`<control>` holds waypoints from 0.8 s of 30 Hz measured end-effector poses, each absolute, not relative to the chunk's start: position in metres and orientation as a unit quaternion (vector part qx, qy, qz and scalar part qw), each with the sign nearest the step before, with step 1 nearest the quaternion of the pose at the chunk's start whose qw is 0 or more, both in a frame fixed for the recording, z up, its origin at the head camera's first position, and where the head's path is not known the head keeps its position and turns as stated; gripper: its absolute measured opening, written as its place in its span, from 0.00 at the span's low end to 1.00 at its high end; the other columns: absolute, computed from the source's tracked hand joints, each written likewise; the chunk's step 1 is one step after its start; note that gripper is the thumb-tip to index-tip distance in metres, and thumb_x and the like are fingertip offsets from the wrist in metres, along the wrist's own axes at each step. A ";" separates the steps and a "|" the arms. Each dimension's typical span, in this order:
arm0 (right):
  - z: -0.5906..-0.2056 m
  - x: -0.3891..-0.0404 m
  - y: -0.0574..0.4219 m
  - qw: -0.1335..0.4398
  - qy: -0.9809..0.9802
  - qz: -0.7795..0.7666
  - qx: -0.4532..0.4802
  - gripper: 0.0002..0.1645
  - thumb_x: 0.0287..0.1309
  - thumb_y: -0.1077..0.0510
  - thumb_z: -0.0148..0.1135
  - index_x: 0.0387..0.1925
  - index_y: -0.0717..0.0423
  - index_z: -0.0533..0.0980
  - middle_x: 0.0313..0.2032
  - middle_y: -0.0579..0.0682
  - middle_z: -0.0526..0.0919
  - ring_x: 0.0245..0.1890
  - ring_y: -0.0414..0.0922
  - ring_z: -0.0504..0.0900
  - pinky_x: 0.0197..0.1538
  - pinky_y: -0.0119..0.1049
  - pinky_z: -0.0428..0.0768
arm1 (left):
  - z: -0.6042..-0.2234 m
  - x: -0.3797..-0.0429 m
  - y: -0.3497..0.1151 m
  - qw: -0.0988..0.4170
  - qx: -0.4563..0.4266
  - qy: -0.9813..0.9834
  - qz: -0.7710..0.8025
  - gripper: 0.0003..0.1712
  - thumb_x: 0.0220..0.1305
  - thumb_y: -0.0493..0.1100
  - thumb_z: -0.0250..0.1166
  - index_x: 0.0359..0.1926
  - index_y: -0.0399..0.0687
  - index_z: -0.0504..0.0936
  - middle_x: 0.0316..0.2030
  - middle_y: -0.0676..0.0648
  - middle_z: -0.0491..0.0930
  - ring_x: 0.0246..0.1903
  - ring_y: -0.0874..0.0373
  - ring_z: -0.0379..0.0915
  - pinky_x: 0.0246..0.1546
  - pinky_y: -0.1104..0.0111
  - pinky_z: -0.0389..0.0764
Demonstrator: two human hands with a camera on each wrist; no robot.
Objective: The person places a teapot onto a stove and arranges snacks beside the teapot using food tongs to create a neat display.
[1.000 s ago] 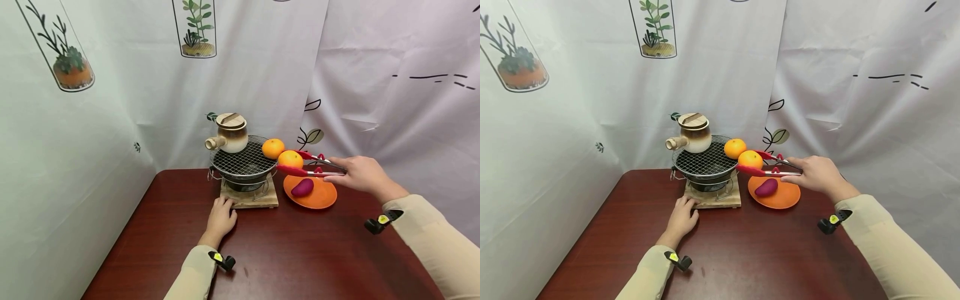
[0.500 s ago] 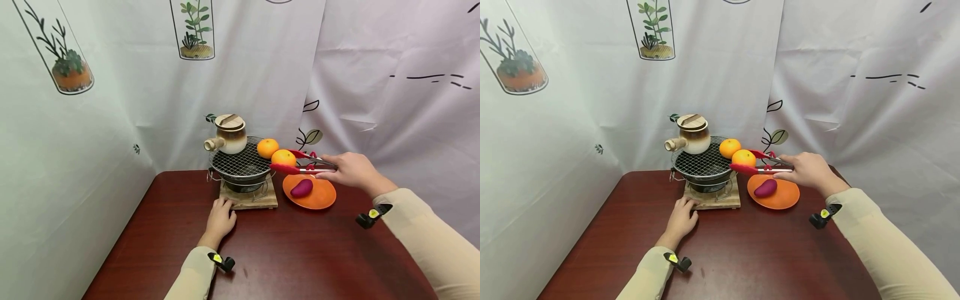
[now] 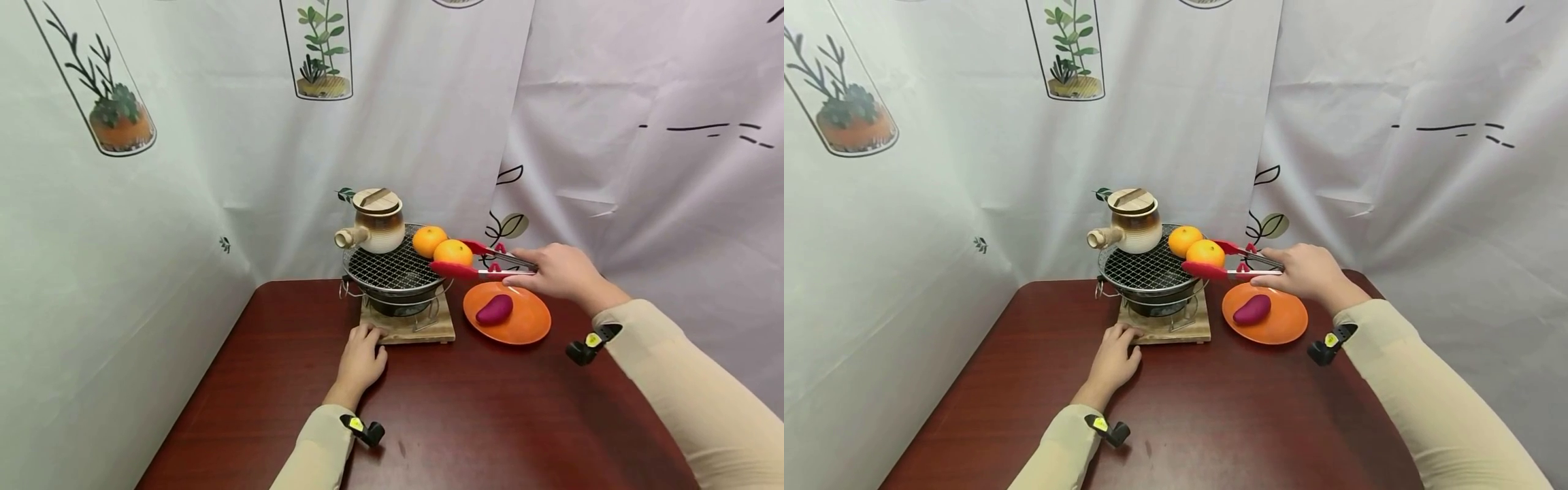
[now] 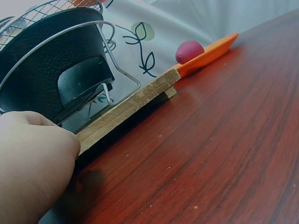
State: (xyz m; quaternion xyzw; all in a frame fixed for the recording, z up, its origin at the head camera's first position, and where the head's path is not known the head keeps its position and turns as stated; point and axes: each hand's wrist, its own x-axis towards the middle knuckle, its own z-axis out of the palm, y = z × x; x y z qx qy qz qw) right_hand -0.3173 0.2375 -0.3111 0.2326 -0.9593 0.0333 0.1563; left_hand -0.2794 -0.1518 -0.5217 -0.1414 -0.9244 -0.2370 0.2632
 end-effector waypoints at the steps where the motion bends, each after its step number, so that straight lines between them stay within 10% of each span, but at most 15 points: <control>1: -0.311 -0.318 0.237 0.157 -0.959 0.035 0.234 0.45 0.53 0.24 0.64 0.64 0.46 0.78 0.40 0.57 0.88 0.37 0.56 0.84 0.36 0.55 0.80 | -0.521 -0.279 -0.152 0.262 -0.142 -0.924 -0.238 0.13 0.58 0.37 0.66 0.45 0.47 0.85 0.47 0.43 0.76 0.52 0.42 0.71 0.53 0.51 0.76; 24: -0.308 -0.324 0.214 0.161 -0.946 0.026 0.281 0.45 0.51 0.24 0.66 0.62 0.48 0.80 0.29 0.52 0.86 0.30 0.53 0.82 0.32 0.51 0.80 | -0.520 -0.278 -0.151 0.241 -0.133 -0.930 -0.243 0.13 0.60 0.37 0.65 0.47 0.48 0.85 0.49 0.44 0.75 0.54 0.43 0.70 0.55 0.52 0.75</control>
